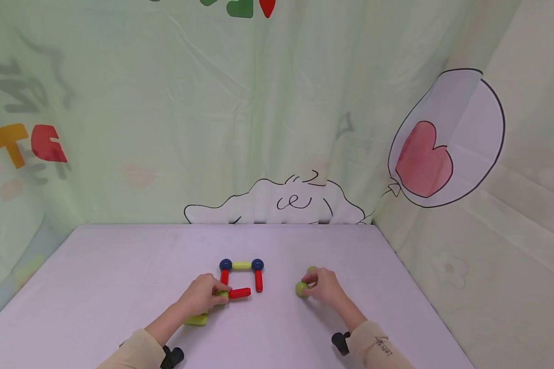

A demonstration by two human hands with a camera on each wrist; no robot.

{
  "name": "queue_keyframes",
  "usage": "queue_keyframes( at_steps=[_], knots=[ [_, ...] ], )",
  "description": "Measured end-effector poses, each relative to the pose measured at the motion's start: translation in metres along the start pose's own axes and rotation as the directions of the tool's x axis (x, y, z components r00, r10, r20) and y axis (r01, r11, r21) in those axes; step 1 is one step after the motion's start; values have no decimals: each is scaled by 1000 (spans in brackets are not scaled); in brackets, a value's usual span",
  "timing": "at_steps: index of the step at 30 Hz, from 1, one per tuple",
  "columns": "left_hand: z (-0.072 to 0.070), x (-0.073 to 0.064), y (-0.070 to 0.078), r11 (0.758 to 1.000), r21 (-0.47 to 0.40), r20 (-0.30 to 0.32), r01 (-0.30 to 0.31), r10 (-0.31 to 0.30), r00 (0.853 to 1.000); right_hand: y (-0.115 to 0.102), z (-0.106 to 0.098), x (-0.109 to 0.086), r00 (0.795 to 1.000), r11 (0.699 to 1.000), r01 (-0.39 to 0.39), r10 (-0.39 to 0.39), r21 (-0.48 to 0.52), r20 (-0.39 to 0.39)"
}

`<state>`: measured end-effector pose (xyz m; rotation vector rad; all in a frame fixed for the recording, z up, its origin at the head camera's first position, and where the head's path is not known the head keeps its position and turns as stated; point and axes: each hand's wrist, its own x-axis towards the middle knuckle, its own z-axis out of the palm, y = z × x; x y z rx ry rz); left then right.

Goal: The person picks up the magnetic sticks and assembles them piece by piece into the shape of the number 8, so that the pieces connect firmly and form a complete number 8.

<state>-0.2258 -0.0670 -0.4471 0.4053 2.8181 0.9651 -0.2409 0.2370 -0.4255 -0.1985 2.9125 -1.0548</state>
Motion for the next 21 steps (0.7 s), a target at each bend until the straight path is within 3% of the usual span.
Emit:
queue_keyframes(
  at_steps=[9, 16, 21],
  knots=[
    [1, 1, -1, 1000, 16, 0, -10, 10, 1000, -3, 11, -2, 997, 997, 19, -24, 71, 71],
    [-1, 0, 2, 998, 46, 7, -38, 38, 999, -15, 25, 0, 994, 997, -31, 24, 65, 102],
    [0, 1, 2, 997, 62, 7, -36, 36, 999, -22, 33, 1, 990, 996, -27, 16, 82, 137]
  ],
)
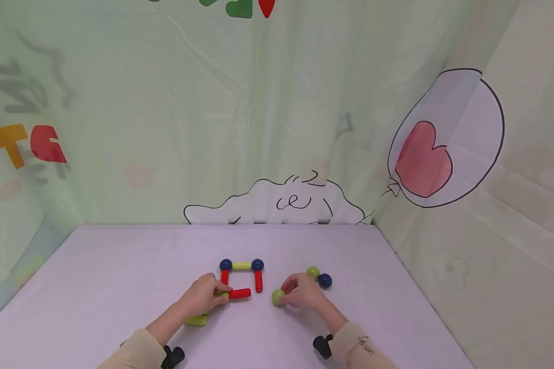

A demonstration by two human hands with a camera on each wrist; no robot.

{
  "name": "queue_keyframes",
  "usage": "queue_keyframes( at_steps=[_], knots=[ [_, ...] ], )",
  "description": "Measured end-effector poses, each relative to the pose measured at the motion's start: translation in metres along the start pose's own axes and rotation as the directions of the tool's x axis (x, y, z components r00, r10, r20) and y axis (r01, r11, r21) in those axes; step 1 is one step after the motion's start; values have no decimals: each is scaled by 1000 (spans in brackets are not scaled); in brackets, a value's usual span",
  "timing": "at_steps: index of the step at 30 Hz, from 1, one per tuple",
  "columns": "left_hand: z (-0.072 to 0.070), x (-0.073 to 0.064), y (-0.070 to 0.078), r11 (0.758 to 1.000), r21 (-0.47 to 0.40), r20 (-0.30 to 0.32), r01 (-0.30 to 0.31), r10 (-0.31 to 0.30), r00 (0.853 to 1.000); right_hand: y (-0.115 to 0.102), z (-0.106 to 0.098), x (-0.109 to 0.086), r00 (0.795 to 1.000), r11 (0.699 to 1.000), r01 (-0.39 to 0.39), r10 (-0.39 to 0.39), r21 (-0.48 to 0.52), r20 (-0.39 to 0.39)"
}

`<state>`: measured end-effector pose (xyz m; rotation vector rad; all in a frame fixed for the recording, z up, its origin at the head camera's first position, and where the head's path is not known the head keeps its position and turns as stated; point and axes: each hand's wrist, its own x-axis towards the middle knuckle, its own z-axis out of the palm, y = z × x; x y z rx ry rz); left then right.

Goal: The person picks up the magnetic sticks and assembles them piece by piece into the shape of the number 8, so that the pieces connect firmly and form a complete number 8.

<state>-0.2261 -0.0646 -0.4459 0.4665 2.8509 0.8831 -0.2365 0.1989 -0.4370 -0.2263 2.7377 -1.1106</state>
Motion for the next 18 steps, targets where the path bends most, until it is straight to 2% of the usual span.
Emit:
queue_keyframes(
  at_steps=[7, 18],
  knots=[
    [1, 2, -2, 1000, -1, -1, 4, -4, 1000, -12, 9, 1, 998, 999, 16, -18, 44, 61],
    [2, 4, -3, 999, 24, 2, -42, 42, 999, -22, 22, 11, 995, 996, 15, -24, 91, 101]
  ],
)
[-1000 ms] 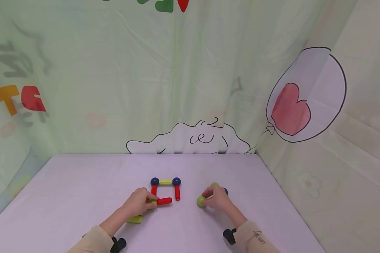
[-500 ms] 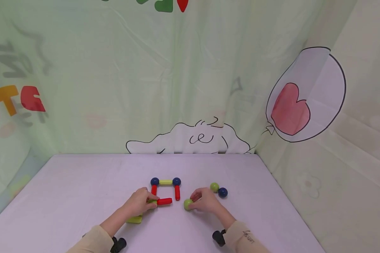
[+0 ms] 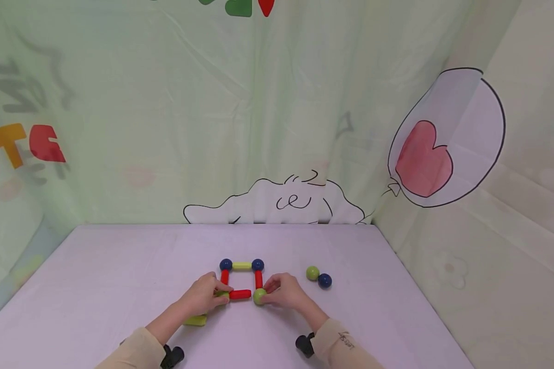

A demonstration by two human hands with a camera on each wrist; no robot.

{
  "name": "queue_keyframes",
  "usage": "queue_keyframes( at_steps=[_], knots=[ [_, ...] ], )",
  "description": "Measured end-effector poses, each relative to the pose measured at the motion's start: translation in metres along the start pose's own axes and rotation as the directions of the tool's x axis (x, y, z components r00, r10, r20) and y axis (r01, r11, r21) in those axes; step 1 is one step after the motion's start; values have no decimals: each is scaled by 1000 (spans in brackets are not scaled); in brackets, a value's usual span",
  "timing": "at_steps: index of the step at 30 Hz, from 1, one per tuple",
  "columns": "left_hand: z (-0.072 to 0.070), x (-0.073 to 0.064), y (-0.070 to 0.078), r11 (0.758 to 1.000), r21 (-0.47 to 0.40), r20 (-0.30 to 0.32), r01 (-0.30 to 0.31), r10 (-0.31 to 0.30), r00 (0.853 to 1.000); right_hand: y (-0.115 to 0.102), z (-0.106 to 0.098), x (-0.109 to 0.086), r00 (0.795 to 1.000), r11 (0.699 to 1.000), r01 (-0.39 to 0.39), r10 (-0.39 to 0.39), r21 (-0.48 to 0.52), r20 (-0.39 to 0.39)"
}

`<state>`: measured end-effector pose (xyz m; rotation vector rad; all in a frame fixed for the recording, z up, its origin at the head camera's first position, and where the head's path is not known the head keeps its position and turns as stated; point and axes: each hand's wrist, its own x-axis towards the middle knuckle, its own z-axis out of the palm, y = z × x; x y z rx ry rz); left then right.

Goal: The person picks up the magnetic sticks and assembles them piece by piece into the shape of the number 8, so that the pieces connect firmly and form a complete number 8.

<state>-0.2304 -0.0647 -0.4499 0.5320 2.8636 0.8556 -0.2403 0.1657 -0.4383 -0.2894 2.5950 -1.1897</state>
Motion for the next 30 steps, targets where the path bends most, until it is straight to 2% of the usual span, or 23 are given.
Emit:
queue_keyframes(
  at_steps=[9, 16, 30],
  knots=[
    [-1, 0, -2, 999, -34, 16, 6, -6, 1000, -2, 4, 4, 1000, 1000, -27, 27, 12, 7],
    [0, 0, -5, 997, -71, 9, 10, -9, 1000, -1, 4, 12, 996, 997, -74, 73, -26, -59],
    [2, 0, -5, 995, -98, 6, 17, -17, 1000, 1, 14, 38, 965, 975, -213, 220, 67, -140]
  ],
)
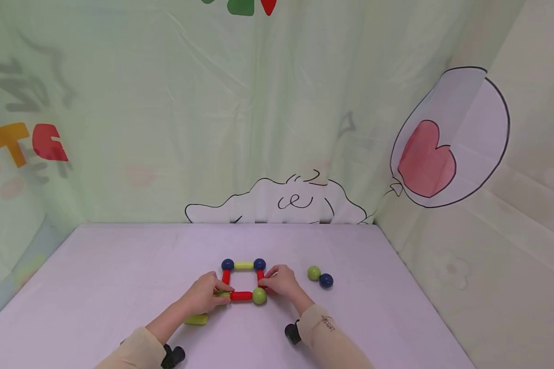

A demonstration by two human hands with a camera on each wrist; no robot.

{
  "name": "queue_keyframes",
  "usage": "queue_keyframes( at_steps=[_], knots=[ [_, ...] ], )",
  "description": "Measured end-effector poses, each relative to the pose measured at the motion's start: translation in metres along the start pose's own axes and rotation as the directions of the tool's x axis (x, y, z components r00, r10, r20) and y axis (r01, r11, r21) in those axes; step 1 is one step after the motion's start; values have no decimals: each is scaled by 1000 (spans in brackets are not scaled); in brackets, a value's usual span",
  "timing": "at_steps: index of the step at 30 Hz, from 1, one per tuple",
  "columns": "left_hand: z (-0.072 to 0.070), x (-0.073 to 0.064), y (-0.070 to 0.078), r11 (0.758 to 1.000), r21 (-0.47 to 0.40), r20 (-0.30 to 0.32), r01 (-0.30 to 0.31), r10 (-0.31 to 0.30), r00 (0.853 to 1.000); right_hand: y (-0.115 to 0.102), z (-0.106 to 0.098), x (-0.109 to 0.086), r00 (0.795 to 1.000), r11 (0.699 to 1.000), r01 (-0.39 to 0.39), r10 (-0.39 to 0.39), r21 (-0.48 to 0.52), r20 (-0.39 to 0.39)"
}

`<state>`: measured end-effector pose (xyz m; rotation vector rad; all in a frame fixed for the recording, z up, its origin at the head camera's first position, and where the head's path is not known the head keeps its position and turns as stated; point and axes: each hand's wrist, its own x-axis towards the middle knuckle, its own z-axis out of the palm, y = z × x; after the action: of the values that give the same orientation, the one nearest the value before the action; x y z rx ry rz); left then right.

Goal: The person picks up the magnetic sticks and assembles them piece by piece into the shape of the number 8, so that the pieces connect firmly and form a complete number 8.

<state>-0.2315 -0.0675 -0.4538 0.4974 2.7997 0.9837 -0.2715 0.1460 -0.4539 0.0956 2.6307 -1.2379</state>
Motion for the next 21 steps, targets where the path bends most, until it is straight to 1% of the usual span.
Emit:
queue_keyframes(
  at_steps=[5, 9, 16, 21],
  knots=[
    [0, 0, 1, 1000, 5, -2, 1, -1, 1000, 0, 0, 1, 999, 999, -37, 37, 11, -12],
    [0, 0, 2, 1000, 4, -2, -4, 4, 1000, -3, 0, 1, 999, 999, -41, 41, 14, -16],
    [1, 2, 3, 1000, 4, -9, -4, 4, 1000, -7, -1, -1, 999, 1000, -7, 8, 26, -42],
    [1, 3, 4, 1000, 2, -15, 3, -3, 1000, -7, -3, -6, 999, 999, 31, -30, 19, -34]
  ],
)
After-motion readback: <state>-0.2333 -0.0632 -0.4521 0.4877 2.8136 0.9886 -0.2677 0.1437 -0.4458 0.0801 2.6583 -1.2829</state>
